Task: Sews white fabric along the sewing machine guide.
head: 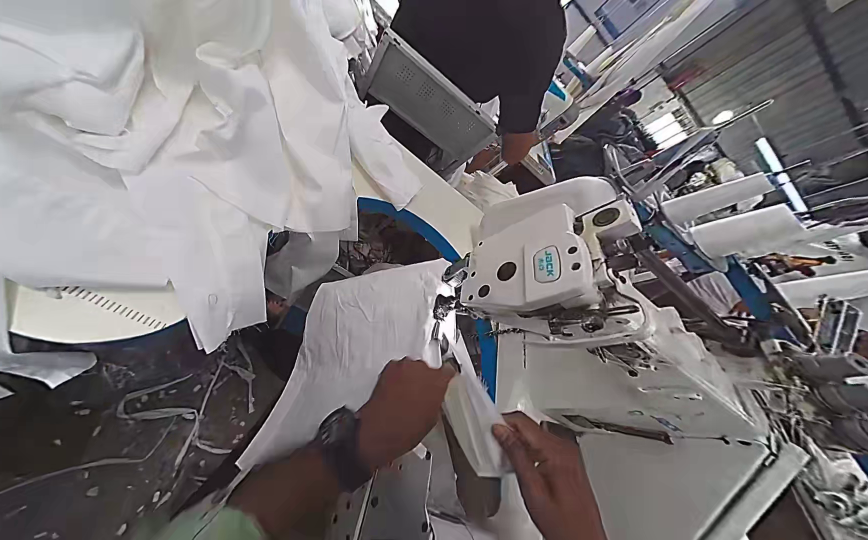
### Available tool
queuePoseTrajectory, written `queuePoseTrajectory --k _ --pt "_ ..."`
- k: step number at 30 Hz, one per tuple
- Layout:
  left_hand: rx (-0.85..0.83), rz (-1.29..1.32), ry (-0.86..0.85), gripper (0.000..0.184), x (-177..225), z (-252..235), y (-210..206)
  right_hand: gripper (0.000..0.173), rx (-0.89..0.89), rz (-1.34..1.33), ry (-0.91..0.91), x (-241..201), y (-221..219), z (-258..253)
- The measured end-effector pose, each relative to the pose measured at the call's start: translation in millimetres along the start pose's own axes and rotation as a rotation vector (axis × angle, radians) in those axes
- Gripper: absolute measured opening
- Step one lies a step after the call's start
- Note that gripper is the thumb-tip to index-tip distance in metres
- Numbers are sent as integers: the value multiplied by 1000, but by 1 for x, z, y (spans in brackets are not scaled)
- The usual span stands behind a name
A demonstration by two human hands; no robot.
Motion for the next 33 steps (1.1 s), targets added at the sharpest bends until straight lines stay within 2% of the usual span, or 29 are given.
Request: queuePoseTrajectory --k 2,3,4,5,6,7,8,11,12,15,20,24,26,28,33 --pt "-152 -154 33 23 27 -21 3 32 81 108 -35 10 0 7" --pt "-170 -180 44 21 34 -24 3 30 94 167 -51 7 -1 10" --pt "-155 -161 58 21 36 -17 -1 27 85 207 -76 3 -5 14" --pt "-110 -127 87 31 34 -3 -6 23 76 248 -92 -2 -11 18" --pt "27 -107 103 46 27 13 -13 20 87 297 -90 -7 -20 22" --pt "249 -109 84 51 14 27 -21 18 116 336 -70 -12 -32 24" --pt "406 -78 39 48 0 37 -27 17 146 355 -36 -20 -43 23" --pt "573 75 -236 24 -24 36 -48 19 249 384 118 -52 -60 22" --pt "590 99 -295 19 -28 31 -47 19 286 383 163 -61 -64 17" --pt "479 225 -319 22 -34 30 -39 19 389 379 210 -67 -68 7" --pt "529 328 -324 20 -39 36 -45 21 450 396 204 -58 -75 -5" --pt "711 202 -355 16 -43 27 -40 15 495 325 219 -45 -77 -14" --pt "677 121 -459 10 -47 18 -28 13 467 196 225 -40 -77 -18" --pt "565 62 -550 12 -47 12 -22 14 481 123 213 -38 -78 -17" --pt "605 134 -522 15 -40 12 -28 14 569 102 168 -38 -83 -14"
Point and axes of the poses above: each hand's wrist, its own z-axis away from the middle knuckle, its own y-axis out of the back of the hand, x = y × z, the point moved 3 cm from there along -z, towards the middle knuckle, and after that the axes turned 12 degrees about -x, right-handed, at the moved point
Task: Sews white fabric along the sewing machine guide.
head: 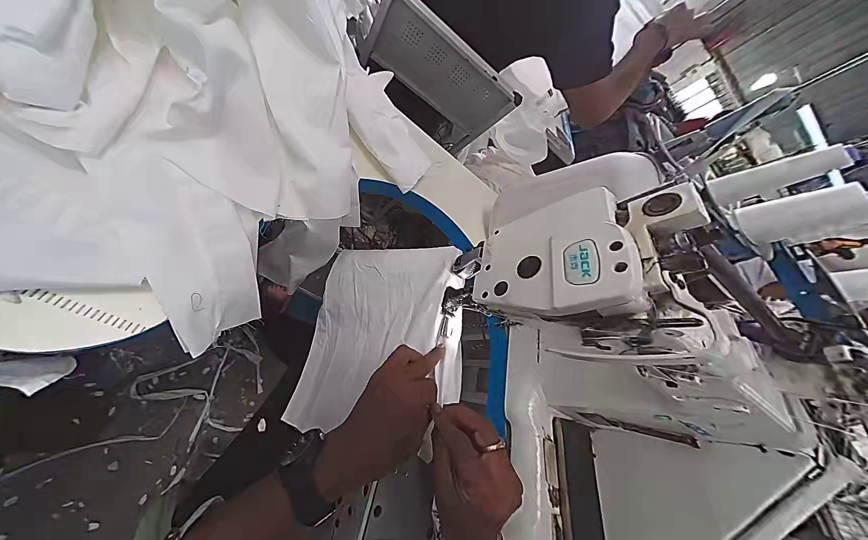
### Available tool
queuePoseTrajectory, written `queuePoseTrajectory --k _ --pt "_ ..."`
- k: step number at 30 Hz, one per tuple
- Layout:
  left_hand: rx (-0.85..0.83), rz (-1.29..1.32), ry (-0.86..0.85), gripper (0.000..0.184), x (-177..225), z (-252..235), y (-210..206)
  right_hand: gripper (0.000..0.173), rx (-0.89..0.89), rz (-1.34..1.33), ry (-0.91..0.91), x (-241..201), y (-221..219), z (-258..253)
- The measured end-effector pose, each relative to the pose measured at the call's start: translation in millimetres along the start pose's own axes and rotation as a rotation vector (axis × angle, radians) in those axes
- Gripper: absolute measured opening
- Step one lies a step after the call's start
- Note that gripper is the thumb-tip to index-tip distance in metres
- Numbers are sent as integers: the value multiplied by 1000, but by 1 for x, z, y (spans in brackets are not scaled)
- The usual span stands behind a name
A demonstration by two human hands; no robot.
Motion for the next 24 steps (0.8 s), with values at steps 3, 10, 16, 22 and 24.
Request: queuePoseTrajectory --k 3,10,16,22,24 --pt "67 78 58 13 -4 -4 -3 14 16 25 22 6 -3 -7" --pt "303 -130 78 14 -10 -15 -16 17 41 38 17 20 -12 -21" --pt "313 -331 52 16 -14 -34 -17 21 33 24 -80 29 -23 -32" --pt "215 -281 35 16 -14 -17 -1 27 -77 125 -80 21 -28 -32" --pt "179 -196 122 15 -23 12 20 27 -127 116 22 14 -22 -26"
Point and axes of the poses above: each hand's wrist, its own z-axis away from the middle knuckle, its own y-axis out of the back of the hand, x = y × z, the point moved 3 cm from there along -z, towards the middle knuckle, and after that the axes turned 12 degrees about -x, right-handed, at the moved point
